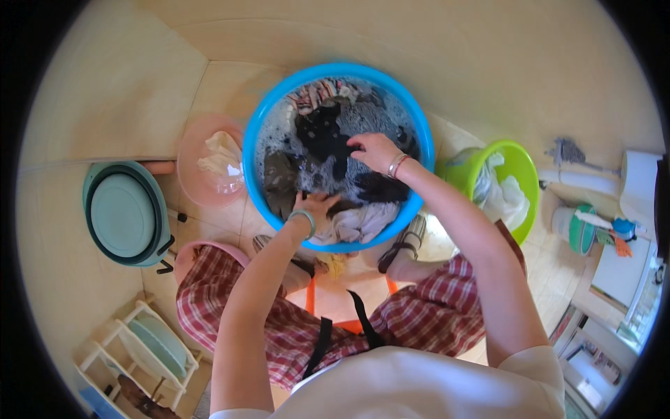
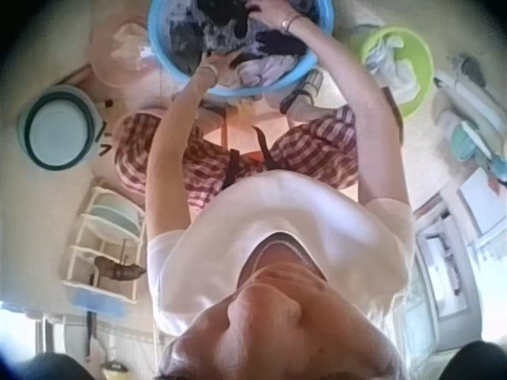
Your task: The person hand washes various garments in a blue basin filled with soapy water. They scrub, rinse, and wring out items including a blue shirt, a white cloth, and a patterned garment, then transfer the washed items into a green bucket.
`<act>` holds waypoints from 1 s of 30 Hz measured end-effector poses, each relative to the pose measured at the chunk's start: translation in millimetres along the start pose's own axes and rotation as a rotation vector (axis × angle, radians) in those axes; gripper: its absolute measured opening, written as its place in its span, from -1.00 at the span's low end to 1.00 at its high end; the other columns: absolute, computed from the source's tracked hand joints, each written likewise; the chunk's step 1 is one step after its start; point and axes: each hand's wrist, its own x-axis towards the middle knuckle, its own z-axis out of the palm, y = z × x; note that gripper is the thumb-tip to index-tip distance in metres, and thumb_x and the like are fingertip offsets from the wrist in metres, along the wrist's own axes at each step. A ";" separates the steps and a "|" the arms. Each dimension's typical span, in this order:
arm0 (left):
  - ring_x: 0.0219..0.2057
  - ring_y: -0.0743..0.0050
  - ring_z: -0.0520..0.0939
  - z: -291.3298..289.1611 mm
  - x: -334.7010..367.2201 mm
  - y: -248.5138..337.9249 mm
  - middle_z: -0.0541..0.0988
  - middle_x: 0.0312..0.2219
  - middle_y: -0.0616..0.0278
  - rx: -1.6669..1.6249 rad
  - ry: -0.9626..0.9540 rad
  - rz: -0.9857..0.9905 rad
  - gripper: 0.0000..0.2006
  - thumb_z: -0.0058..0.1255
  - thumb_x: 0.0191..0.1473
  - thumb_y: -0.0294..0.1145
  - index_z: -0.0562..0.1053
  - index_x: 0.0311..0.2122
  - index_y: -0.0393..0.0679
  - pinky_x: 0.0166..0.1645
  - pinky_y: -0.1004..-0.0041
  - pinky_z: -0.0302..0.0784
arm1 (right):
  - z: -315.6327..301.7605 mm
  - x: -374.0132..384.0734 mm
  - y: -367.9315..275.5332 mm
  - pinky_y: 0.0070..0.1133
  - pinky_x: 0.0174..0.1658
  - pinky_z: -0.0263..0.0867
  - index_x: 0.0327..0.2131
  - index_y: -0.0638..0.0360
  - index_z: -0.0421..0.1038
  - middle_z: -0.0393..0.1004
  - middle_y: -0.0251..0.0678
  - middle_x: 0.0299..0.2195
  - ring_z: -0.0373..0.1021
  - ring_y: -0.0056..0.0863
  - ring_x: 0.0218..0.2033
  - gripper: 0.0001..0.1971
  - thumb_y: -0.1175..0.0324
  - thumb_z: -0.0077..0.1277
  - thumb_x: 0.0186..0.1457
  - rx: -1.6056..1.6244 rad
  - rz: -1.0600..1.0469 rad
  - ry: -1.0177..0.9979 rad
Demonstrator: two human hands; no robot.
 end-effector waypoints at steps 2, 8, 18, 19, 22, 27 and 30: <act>0.27 0.19 0.12 -13.8 -5.8 -1.4 0.14 0.24 0.20 -0.089 -0.051 0.029 -0.44 -0.17 0.11 -0.07 0.12 0.25 0.34 0.28 -0.10 -0.22 | 8.7 36.4 12.9 -0.36 0.08 0.24 -0.04 0.01 0.41 0.37 -0.10 0.00 0.32 -0.12 0.00 -0.57 0.19 0.09 -0.03 -0.049 -0.026 0.140; 0.05 0.25 0.45 -31.2 -15.0 11.2 0.50 -0.02 0.25 -0.236 0.169 0.085 -0.60 -0.08 0.08 -0.08 0.40 0.06 0.21 0.24 -0.06 -0.09 | 20.5 130.4 33.3 -0.24 0.23 0.02 0.15 -0.20 0.20 -0.05 -0.17 0.28 -0.02 -0.03 0.25 -0.39 -0.08 0.01 0.02 -0.067 0.028 0.275; -0.22 0.41 0.60 -30.9 48.3 -2.6 0.57 -0.21 0.21 -1.986 0.380 0.045 -0.74 -0.17 0.23 -0.34 0.41 -0.01 -0.07 -0.17 0.45 0.50 | 76.9 92.5 59.3 -0.35 -0.15 0.30 -0.34 0.16 0.47 0.48 -0.11 -0.26 0.42 -0.18 -0.23 -0.62 0.00 0.05 -0.01 0.036 0.262 0.281; -0.22 0.38 0.61 -33.5 49.0 -3.4 0.57 -0.20 0.19 -2.067 0.358 0.014 -0.74 -0.17 0.22 -0.34 0.41 -0.01 -0.06 -0.16 0.42 0.51 | 72.2 84.5 52.1 -0.39 -0.20 0.31 -0.39 0.18 0.47 0.50 -0.13 -0.32 0.43 -0.21 -0.26 -0.64 0.04 0.06 -0.01 0.078 0.327 0.241; -0.22 0.33 0.61 -37.2 51.8 -8.6 0.56 -0.20 0.15 -2.253 0.350 -0.008 -0.73 -0.17 0.20 -0.38 0.40 0.00 -0.06 -0.15 0.37 0.53 | 37.0 66.6 25.0 -0.49 -0.32 0.29 -0.50 0.21 0.44 0.49 -0.20 -0.50 0.43 -0.33 -0.41 -0.71 0.14 0.09 -0.03 0.278 0.290 0.321; -0.25 0.32 0.62 -45.3 62.5 -14.0 0.56 -0.21 0.14 -2.207 0.553 -0.060 -0.71 -0.16 0.18 -0.43 0.37 0.02 -0.07 -0.17 0.36 0.54 | -37.7 42.8 -22.6 -0.67 -0.44 0.17 -0.57 0.20 0.37 0.34 -0.51 -0.63 0.22 -0.76 -0.52 -0.78 0.32 0.12 0.03 0.668 0.033 0.475; -0.28 0.33 0.62 -53.4 62.7 -15.2 0.56 -0.23 0.16 -2.186 0.619 -0.038 -0.69 -0.13 0.17 -0.42 0.36 0.03 -0.08 -0.21 0.39 0.55 | -77.2 23.8 -73.1 -0.76 -0.32 0.13 -0.49 0.15 0.41 0.36 -0.59 -0.52 0.22 -0.80 -0.43 -0.87 0.36 0.08 0.08 0.935 -0.009 0.554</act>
